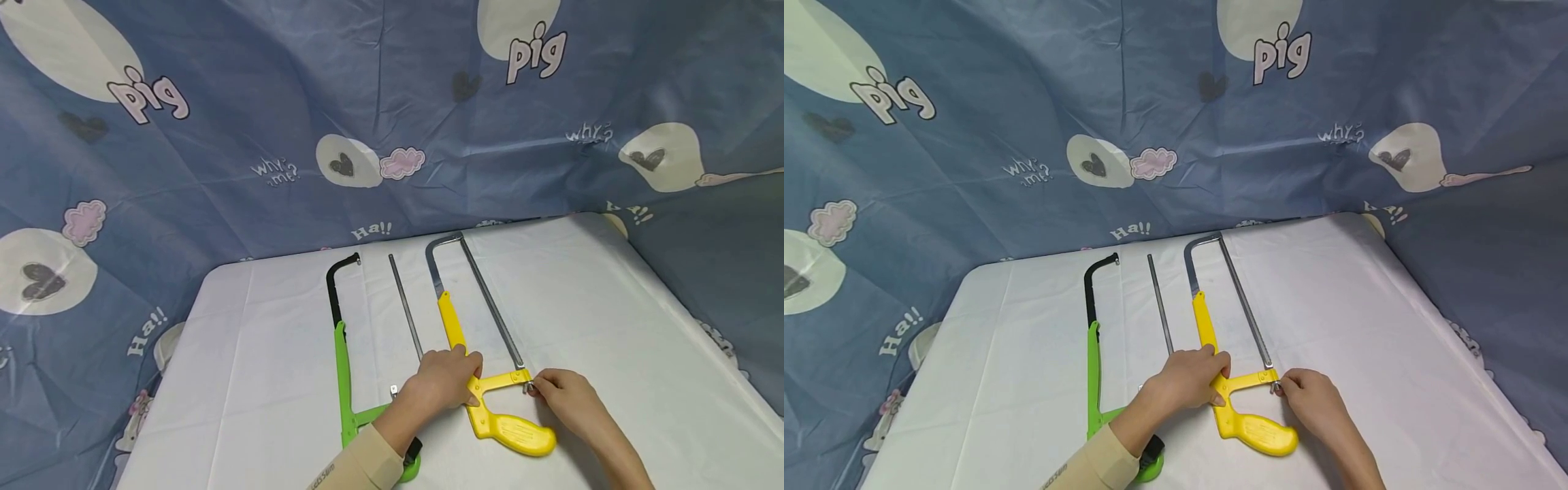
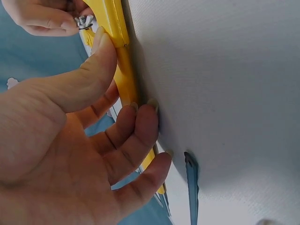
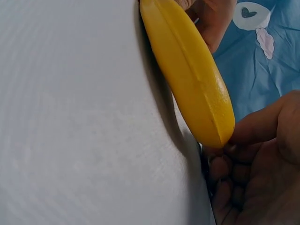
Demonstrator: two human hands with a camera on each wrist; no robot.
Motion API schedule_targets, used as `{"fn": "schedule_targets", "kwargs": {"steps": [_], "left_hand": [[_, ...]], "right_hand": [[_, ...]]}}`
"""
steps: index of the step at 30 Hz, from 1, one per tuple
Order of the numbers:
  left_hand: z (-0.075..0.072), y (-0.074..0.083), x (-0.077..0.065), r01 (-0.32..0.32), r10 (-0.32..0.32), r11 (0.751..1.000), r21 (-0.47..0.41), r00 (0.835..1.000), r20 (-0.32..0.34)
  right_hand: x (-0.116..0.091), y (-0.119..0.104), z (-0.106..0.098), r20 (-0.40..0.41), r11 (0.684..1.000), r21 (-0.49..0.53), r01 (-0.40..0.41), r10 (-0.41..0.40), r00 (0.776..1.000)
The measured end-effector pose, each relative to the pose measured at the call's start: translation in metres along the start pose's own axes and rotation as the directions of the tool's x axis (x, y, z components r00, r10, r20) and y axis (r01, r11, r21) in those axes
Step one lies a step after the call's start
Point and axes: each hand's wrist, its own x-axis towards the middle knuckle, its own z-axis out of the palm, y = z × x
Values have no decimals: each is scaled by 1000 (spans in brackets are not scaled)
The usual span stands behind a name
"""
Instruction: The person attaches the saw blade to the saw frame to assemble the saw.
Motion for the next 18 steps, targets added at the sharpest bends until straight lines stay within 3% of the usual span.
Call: {"fn": "schedule_targets", "kwargs": {"steps": [5, 11, 18], "left_hand": [[0, -1, -1, 4, -4, 1000, -2, 1000, 2], [0, 0, -1, 4, -4, 1000, 1, 1000, 7], [1, 0, -1, 7, -7, 1000, 8, 1000, 17]], "right_hand": [[1, -1, -1, 23, 1000, 6, 8, -9, 1000], [0, 0, -8, 46, 996, -12, 86, -86, 995], [-11, -5, -12, -60, 972, -164, 168, -180, 982]]}}
